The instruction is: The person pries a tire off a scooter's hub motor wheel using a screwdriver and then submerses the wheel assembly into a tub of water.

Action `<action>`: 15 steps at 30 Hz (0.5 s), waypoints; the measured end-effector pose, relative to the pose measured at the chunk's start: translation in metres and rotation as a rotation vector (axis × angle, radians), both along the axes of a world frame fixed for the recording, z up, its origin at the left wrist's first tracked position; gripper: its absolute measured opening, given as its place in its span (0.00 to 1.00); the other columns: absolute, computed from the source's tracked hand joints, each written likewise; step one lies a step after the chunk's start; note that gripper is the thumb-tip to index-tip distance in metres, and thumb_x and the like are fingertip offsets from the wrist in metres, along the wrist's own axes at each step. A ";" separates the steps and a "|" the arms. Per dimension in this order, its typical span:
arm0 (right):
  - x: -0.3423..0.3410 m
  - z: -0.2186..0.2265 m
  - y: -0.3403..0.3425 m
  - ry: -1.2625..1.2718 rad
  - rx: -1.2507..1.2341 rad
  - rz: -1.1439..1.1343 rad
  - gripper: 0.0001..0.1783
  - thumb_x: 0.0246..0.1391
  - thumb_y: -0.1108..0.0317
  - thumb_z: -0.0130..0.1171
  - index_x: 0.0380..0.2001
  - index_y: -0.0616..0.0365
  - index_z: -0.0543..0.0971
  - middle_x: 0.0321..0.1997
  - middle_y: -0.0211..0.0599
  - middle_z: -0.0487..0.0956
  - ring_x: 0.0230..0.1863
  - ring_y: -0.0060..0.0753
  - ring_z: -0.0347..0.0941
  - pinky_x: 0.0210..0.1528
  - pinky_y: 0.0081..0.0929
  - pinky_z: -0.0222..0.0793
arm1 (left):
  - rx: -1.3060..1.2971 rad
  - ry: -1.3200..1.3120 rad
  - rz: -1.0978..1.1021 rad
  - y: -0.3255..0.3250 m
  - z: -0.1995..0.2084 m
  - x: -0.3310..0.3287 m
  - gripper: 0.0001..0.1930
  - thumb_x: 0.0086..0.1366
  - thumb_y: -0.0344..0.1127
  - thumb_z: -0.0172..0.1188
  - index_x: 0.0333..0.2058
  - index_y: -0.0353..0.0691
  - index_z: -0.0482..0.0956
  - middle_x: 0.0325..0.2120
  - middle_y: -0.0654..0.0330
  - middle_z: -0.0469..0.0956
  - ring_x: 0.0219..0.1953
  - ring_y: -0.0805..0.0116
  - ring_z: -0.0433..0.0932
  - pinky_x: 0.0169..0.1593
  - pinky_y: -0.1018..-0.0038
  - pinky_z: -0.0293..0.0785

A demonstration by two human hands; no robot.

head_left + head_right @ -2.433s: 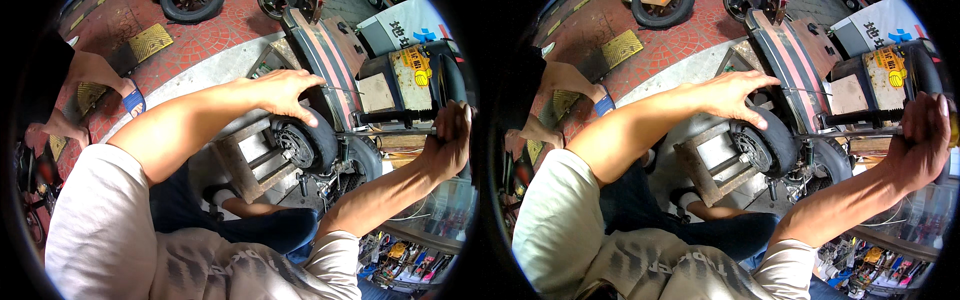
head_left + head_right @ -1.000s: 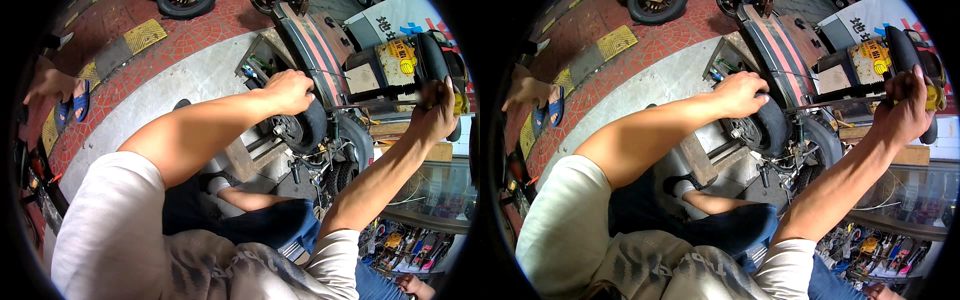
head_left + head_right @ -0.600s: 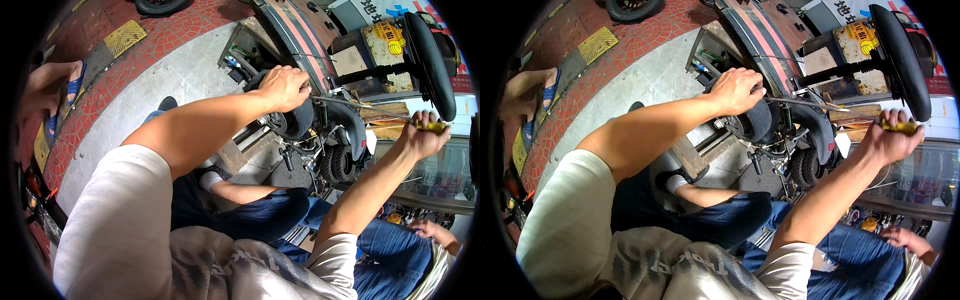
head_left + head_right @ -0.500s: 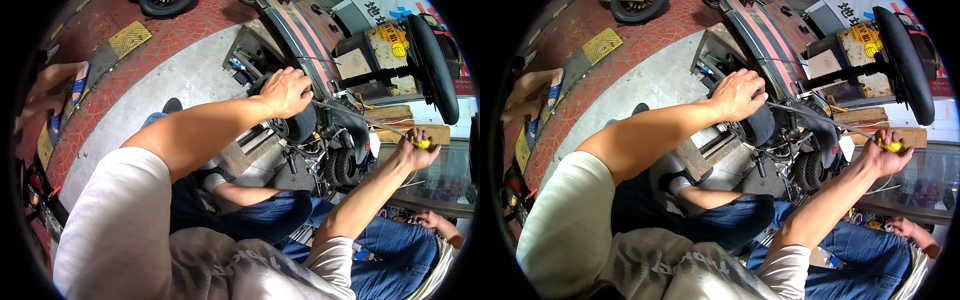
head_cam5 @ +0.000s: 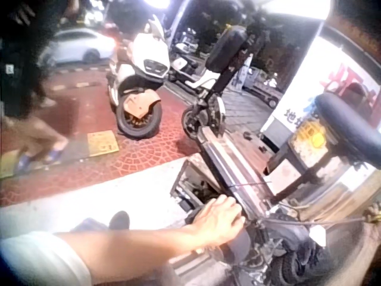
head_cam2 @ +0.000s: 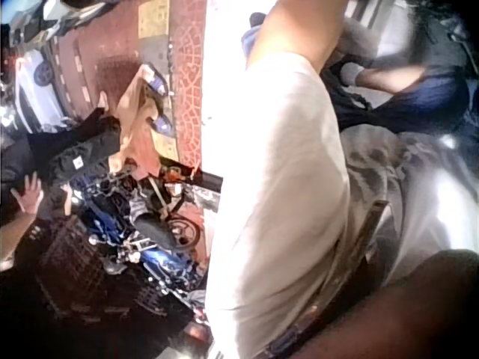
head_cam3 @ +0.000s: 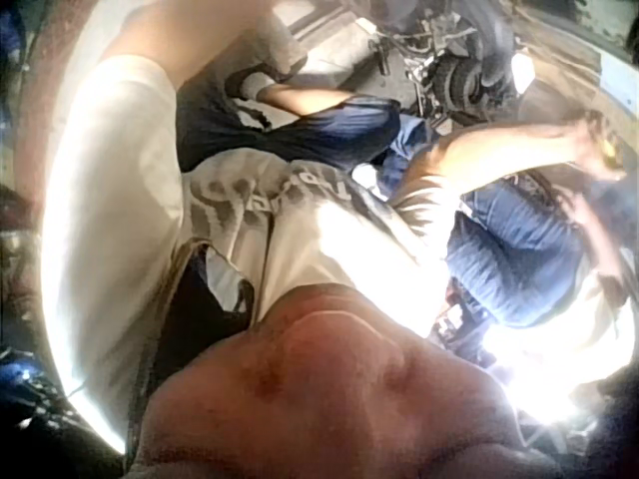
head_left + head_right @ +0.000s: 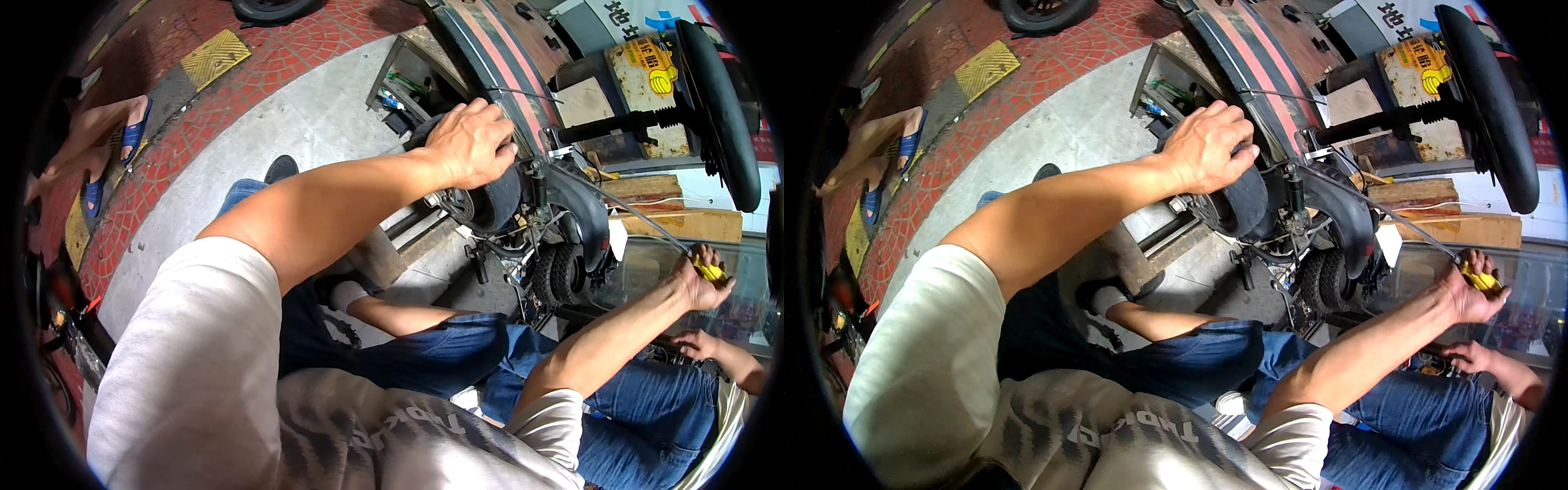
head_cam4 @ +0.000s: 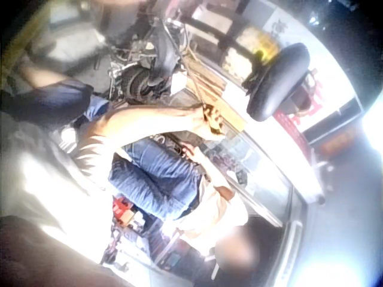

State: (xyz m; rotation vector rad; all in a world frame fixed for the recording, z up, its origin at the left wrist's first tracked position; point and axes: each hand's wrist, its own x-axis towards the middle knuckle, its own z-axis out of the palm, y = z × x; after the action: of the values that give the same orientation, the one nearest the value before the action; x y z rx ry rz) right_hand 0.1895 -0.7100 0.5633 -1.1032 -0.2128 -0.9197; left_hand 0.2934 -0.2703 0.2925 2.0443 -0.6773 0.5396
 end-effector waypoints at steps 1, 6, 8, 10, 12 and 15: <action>-0.009 0.005 0.011 -0.011 0.070 0.049 0.25 0.65 0.46 0.52 0.34 0.61 0.66 0.30 0.45 0.65 0.29 0.40 0.61 0.35 0.42 0.60 | 0.006 -0.001 0.008 -0.002 0.000 0.003 0.15 0.69 0.46 0.59 0.37 0.38 0.81 0.39 0.51 0.77 0.49 0.50 0.75 0.57 0.53 0.72; -0.049 0.004 0.135 0.039 0.041 -0.008 0.15 0.63 0.64 0.62 0.34 0.62 0.69 0.38 0.49 0.74 0.44 0.47 0.75 0.61 0.56 0.70 | 0.150 0.176 0.026 -0.013 0.013 0.021 0.27 0.72 0.55 0.52 0.49 0.35 0.84 0.50 0.49 0.81 0.58 0.48 0.76 0.63 0.53 0.71; -0.071 0.009 0.115 0.031 -0.117 0.263 0.14 0.64 0.63 0.61 0.33 0.62 0.69 0.30 0.40 0.70 0.34 0.37 0.69 0.55 0.50 0.70 | 0.158 0.219 0.017 -0.019 0.019 0.022 0.27 0.72 0.55 0.52 0.48 0.36 0.85 0.49 0.48 0.82 0.58 0.48 0.76 0.64 0.52 0.70; -0.085 0.007 0.127 0.015 -0.159 0.320 0.15 0.63 0.61 0.61 0.34 0.61 0.70 0.27 0.37 0.67 0.30 0.34 0.65 0.52 0.47 0.68 | 0.168 0.271 0.006 -0.023 0.022 0.026 0.27 0.71 0.56 0.53 0.47 0.36 0.86 0.49 0.48 0.82 0.58 0.48 0.76 0.63 0.52 0.71; -0.093 -0.001 0.157 -0.010 -0.145 0.267 0.17 0.60 0.58 0.62 0.37 0.61 0.71 0.29 0.39 0.65 0.30 0.37 0.63 0.51 0.48 0.66 | 0.162 0.269 0.016 -0.028 0.019 0.030 0.26 0.71 0.56 0.53 0.46 0.37 0.86 0.49 0.48 0.82 0.58 0.48 0.77 0.63 0.52 0.71; -0.103 -0.006 0.181 -0.064 -0.163 0.294 0.23 0.54 0.54 0.61 0.41 0.63 0.69 0.34 0.43 0.66 0.37 0.43 0.65 0.58 0.55 0.65 | 0.129 0.286 -0.002 -0.029 0.016 0.044 0.26 0.71 0.57 0.54 0.44 0.38 0.87 0.49 0.47 0.83 0.57 0.47 0.78 0.61 0.52 0.73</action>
State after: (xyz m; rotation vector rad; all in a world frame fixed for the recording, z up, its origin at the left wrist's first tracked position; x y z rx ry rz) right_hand 0.0864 -0.5286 0.5568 -1.1563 -0.4970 -0.6832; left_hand 0.3376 -0.2989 0.3084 2.1857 -0.5535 0.1991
